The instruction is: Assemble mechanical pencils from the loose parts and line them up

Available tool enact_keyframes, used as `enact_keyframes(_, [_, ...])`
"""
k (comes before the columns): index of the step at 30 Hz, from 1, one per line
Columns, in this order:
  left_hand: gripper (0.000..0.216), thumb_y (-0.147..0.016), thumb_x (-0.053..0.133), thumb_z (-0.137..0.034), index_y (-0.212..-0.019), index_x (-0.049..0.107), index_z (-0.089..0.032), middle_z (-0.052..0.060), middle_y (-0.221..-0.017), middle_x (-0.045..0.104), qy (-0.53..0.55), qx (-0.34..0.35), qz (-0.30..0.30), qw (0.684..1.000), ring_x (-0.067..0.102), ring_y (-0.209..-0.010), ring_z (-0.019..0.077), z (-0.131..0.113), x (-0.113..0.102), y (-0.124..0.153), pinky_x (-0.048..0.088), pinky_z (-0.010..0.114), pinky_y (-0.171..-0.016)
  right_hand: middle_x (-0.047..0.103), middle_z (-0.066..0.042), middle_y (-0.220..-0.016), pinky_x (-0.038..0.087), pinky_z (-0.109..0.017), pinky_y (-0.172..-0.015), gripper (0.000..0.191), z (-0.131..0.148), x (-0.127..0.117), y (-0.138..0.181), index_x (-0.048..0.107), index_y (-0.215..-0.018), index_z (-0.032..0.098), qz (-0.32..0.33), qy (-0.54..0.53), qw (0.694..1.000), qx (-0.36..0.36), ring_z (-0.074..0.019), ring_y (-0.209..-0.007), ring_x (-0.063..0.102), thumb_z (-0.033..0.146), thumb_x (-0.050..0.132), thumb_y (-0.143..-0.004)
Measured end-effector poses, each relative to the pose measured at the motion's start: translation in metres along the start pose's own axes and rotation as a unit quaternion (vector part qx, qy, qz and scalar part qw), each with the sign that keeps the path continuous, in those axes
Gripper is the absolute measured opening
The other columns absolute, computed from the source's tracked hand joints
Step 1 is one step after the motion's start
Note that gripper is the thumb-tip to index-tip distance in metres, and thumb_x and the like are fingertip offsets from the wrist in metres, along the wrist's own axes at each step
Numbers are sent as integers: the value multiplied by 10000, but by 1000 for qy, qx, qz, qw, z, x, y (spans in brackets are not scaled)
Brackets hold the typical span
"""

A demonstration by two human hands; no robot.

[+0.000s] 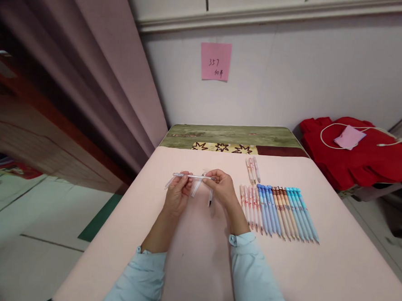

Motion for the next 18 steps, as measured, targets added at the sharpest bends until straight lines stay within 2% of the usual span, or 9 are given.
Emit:
enact_keyframes(4, [299, -700, 828, -259, -923, 673, -133, 30, -794, 702, -20, -12, 6, 1000, 629, -629, 68, 3, 2, 2, 508, 173, -600, 637, -13, -617, 398, -254, -571, 359, 0, -2, 1, 666, -689, 168, -1, 28, 1000, 2, -123, -563, 514, 509, 776, -669])
enact_keyframes(8, [347, -690, 835, -289, -941, 652, -134, 53, -863, 727, -46, -4, 5, 999, 655, -635, 84, 1, 4, 4, 516, 180, -573, 645, -46, -568, 386, -260, -517, 481, -6, -5, 2, 674, -611, 158, -16, 68, 997, 22, -125, -495, 501, 616, 675, -756])
enact_keyframes(12, [400, -703, 827, -335, -984, 611, -149, 68, -898, 738, -59, 1, 4, 998, 668, -611, 97, 0, 3, 4, 515, 185, -529, 635, -49, -526, 385, -261, -498, 529, -10, -4, 2, 700, -599, 153, -12, 99, 995, 28, -131, -467, 508, 650, 647, -772])
enact_keyframes(18, [400, -726, 813, -354, -989, 591, -152, 69, -905, 738, -69, 8, -11, 998, 665, -594, 89, -2, -1, 3, 509, 174, -512, 641, -40, -535, 378, -259, -495, 500, -14, 1, 0, 704, -596, 173, 8, 120, 993, 16, -135, -468, 515, 637, 652, -777])
Point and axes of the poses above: each hand's wrist, its own y-axis away from the middle knuckle, its own x-axis out of the palm, z = x × y, the point moved 10 cm from there along -y, towards the middle knuckle
